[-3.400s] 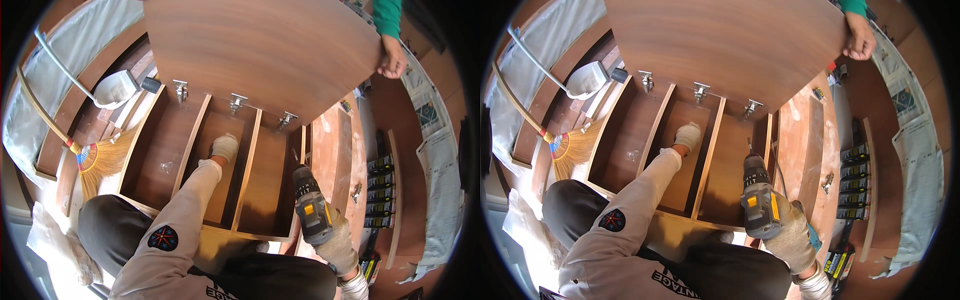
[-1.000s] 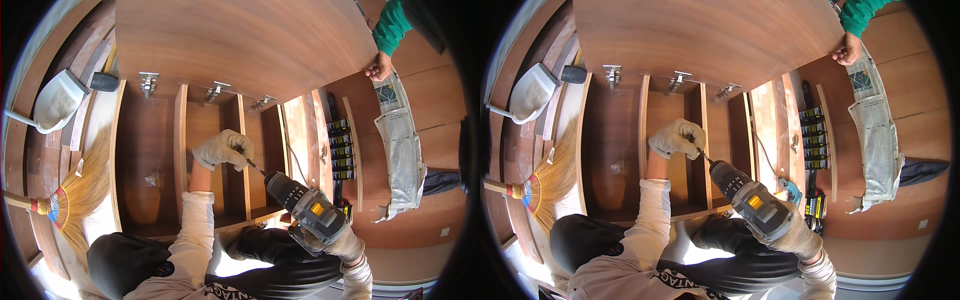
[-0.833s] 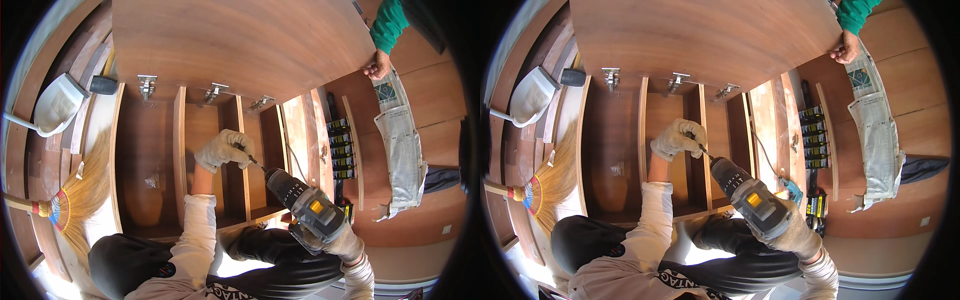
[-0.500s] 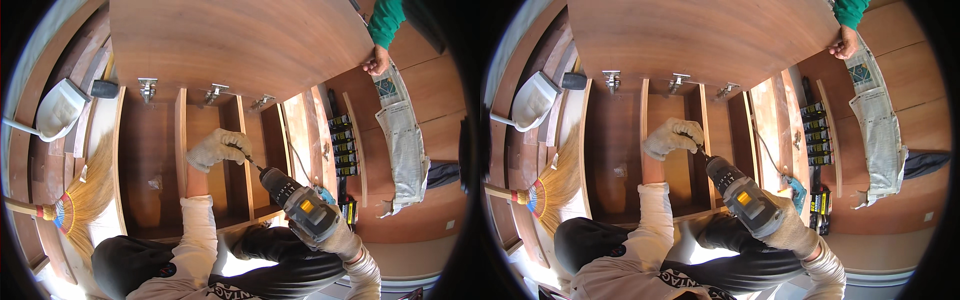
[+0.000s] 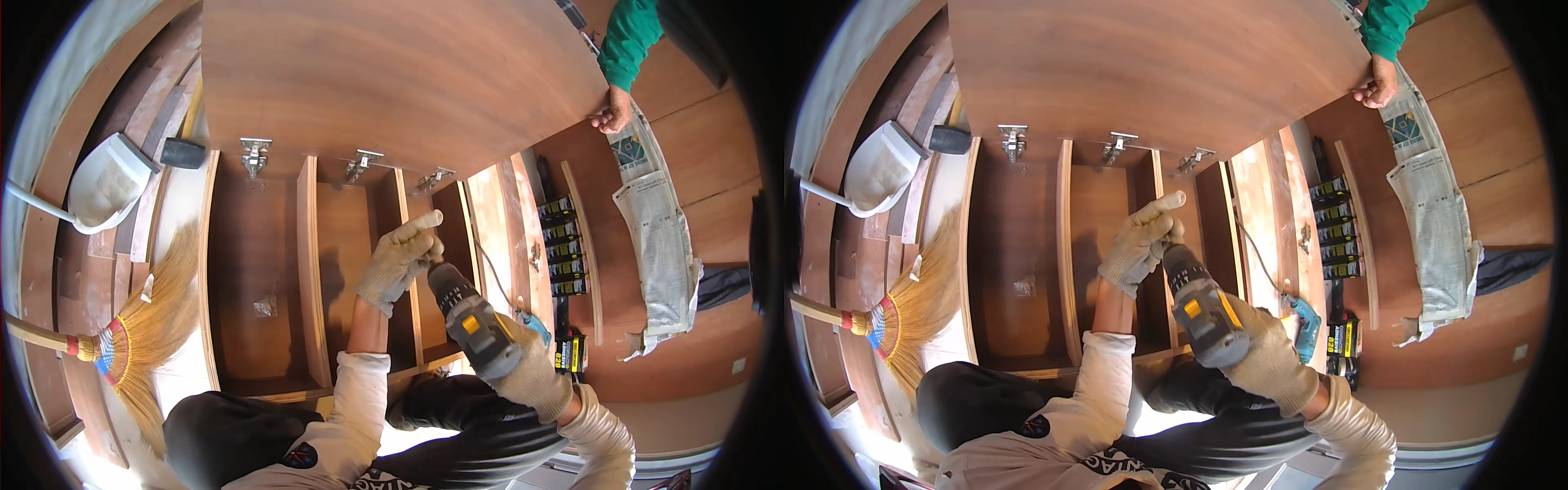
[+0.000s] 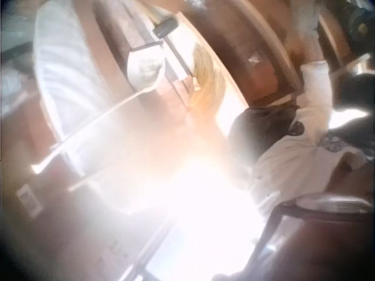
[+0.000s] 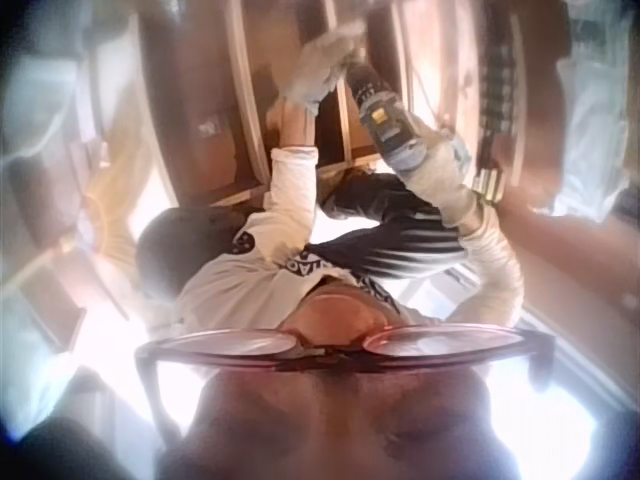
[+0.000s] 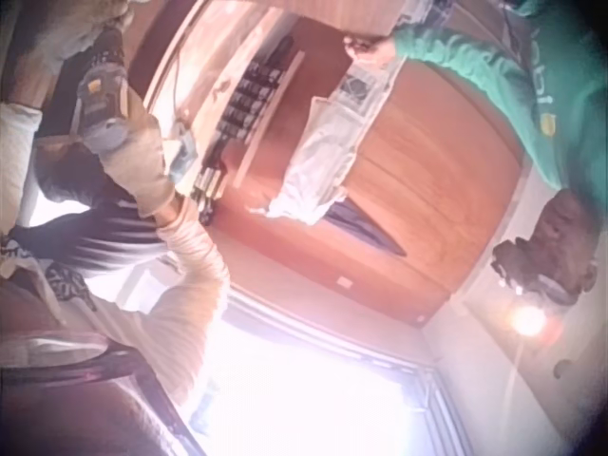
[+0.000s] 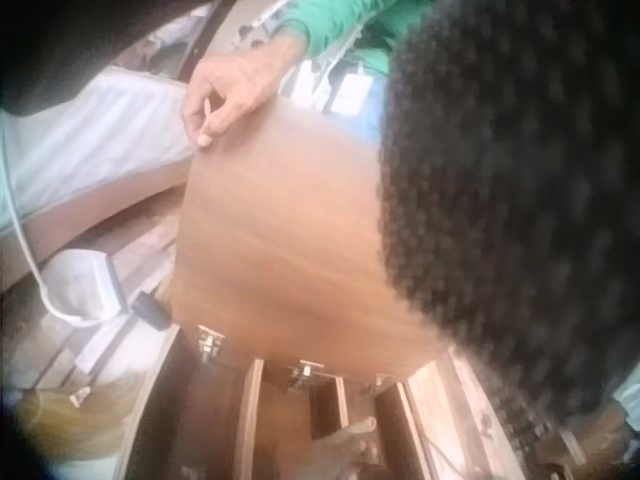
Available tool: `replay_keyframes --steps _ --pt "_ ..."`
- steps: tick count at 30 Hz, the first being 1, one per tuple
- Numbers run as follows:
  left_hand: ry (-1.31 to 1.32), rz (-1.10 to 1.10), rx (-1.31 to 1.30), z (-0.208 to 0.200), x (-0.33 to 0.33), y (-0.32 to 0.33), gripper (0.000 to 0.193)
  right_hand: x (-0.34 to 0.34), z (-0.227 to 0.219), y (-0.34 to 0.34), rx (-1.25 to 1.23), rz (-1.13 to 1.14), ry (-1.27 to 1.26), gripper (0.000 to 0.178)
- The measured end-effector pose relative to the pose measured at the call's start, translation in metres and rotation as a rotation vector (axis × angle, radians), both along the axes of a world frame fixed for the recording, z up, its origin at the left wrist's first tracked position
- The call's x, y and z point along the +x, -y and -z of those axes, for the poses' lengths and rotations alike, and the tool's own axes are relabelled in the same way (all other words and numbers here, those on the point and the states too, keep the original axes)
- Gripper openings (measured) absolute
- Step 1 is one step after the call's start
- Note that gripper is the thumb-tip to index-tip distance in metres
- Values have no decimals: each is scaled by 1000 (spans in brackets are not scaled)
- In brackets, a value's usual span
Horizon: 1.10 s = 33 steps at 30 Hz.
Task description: The person attaches a large wooden panel to a base unit by using a power drill to drive screws into hinges, while an assistant holds the panel upright.
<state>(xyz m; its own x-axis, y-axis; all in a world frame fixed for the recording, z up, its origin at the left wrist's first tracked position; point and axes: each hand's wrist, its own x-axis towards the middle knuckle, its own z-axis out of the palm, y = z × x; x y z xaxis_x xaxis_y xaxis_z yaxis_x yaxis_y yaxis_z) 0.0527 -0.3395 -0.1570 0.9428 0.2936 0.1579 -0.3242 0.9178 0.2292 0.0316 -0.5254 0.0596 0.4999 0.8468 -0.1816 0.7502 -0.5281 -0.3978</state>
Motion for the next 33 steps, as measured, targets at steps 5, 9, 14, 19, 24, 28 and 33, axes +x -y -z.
replay_keyframes --steps 5,9,14,19,24,28,33 --pt "-73 -127 -6 -6 16 3 47 9 14 -4 -110 -111 291 61" --pt "35 -181 -252 6 21 -2 48 8 21 -9 -174 -199 459 64" --pt "56 -209 -280 4 17 -7 51 11 23 -13 -200 -182 408 71" --pt "98 -215 -336 -1 13 -11 62 14 22 -13 -221 -161 375 75" --pt "107 -244 -372 8 14 -10 65 15 24 -11 -177 -196 363 73" --pt "162 -249 -429 13 16 -8 67 12 26 -6 -192 -198 368 73" --pt "161 -251 -507 12 20 -8 60 13 23 -5 -212 -188 353 76"
